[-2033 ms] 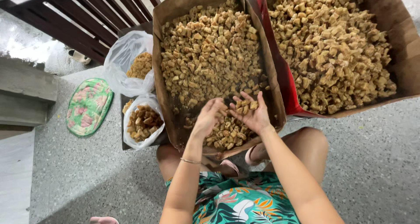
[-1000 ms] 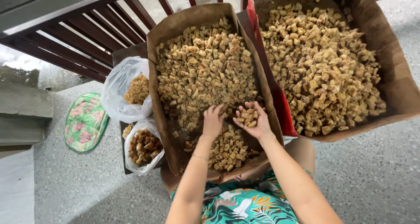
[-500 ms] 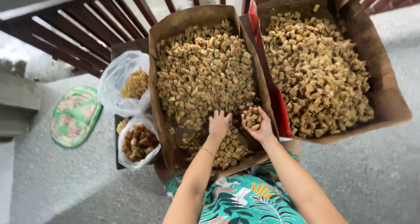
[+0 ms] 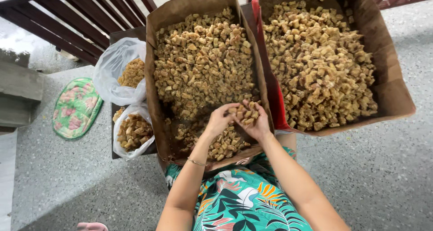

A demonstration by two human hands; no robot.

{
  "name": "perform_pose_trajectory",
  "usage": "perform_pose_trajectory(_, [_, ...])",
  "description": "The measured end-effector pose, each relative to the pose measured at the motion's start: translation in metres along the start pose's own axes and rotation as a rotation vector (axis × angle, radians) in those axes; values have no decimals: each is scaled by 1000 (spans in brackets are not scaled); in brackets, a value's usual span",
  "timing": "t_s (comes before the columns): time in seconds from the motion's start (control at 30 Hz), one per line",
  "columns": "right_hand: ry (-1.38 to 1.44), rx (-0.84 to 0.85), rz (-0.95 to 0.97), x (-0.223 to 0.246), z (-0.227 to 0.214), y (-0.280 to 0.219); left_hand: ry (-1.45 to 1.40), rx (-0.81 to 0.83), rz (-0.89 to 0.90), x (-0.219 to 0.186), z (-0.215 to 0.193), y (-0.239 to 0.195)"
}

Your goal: The person sits on the floor and sorts small, brown, cubed food items by hand. They scoop handfuls from a large cardboard box and transfer them into smaller plastic bags placed on the floor to the left.

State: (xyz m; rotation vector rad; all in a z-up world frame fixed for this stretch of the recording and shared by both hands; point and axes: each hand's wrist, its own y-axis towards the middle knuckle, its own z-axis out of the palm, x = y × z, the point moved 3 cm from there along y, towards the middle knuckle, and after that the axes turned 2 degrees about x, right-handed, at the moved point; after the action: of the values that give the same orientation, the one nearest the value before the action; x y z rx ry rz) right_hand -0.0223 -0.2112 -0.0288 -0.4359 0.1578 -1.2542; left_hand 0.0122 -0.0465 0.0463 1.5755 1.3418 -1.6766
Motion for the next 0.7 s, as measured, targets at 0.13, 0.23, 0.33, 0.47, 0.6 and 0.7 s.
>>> perform_pose_trajectory(0.13, [-37,50,22,0,-6,-3,178,58,234,-40,24,-4])
perform_pose_trajectory(0.23, [-28,52,18,1,-4,-4,0,31,26,-48,17,-3])
perform_pose_trajectory(0.33, [-10,28,32,2,0,-5,-7,-79,-79,-35,-4,-4])
perform_pose_trajectory(0.47, [4,79,51,6,3,-2,293,-189,48,2,-22,-1])
perform_pose_trajectory(0.6, [34,89,-25,10,-4,3,615,-132,124,27,-10,10])
perform_pose_trajectory(0.7, [41,-15,-125,14,-13,4,894,-111,255,33,12,12])
